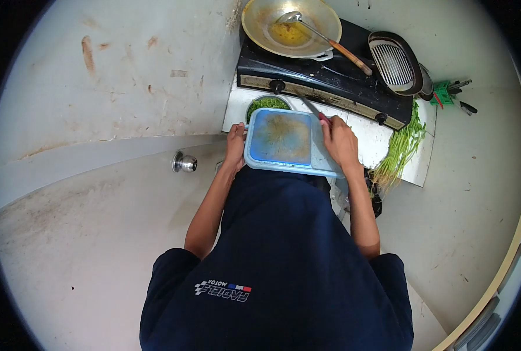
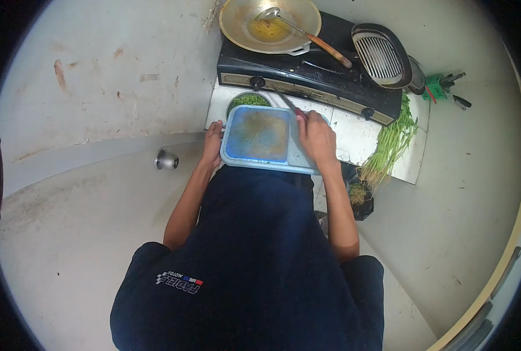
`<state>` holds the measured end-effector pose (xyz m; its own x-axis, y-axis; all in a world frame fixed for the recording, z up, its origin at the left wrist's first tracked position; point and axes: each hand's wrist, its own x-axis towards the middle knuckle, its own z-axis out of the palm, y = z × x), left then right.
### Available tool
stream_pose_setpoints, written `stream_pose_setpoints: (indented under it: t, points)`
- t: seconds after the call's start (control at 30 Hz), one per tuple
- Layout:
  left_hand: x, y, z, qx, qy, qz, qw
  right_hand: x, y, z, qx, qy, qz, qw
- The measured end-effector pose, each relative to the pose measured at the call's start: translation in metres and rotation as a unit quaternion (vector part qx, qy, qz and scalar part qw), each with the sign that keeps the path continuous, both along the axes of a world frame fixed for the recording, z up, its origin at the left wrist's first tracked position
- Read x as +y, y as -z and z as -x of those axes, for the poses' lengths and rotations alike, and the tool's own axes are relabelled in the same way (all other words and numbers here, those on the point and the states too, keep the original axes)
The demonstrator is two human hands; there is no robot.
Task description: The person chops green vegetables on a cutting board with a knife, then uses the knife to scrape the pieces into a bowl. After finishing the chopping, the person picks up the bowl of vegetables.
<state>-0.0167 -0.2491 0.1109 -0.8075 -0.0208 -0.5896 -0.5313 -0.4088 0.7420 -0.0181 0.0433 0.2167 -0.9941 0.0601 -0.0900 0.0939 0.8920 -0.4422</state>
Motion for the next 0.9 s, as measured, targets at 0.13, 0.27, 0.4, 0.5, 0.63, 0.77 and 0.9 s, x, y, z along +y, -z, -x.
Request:
stream_pose_setpoints:
  t: [0.13, 0.27, 0.4, 0.5, 0.63, 0.77, 0.9]
  points:
    - [0.008, -0.001, 0.000, 0.013, 0.006, 0.022, 1.000, 0.042, 0.008, -0.026, -0.021, 0.111, 0.029, 0.993]
    - [0.029, 0.006, 0.003, 0.032, 0.017, 0.028, 0.999, 0.079, 0.034, -0.065, 0.045, 0.181, 0.046, 0.981]
    - [0.067, 0.005, 0.009, 0.027, 0.014, 0.021, 0.999, 0.105, 0.043, -0.097, 0.002, 0.264, 0.133, 0.955]
    - [0.096, 0.021, 0.013, 0.047, 0.068, 0.034, 0.996, 0.134, 0.060, -0.121, 0.044, 0.306, 0.186, 0.932]
    - [0.151, 0.009, 0.021, 0.061, 0.103, 0.053, 0.991, 0.175, 0.082, -0.140, 0.086, 0.356, 0.265, 0.892]
    - [0.184, 0.040, 0.020, 0.062, 0.135, 0.051, 0.988, 0.204, 0.099, -0.144, 0.071, 0.385, 0.278, 0.877]
    - [0.191, 0.090, 0.012, 0.073, 0.145, 0.082, 0.983, 0.217, 0.122, -0.141, 0.058, 0.390, 0.276, 0.877]
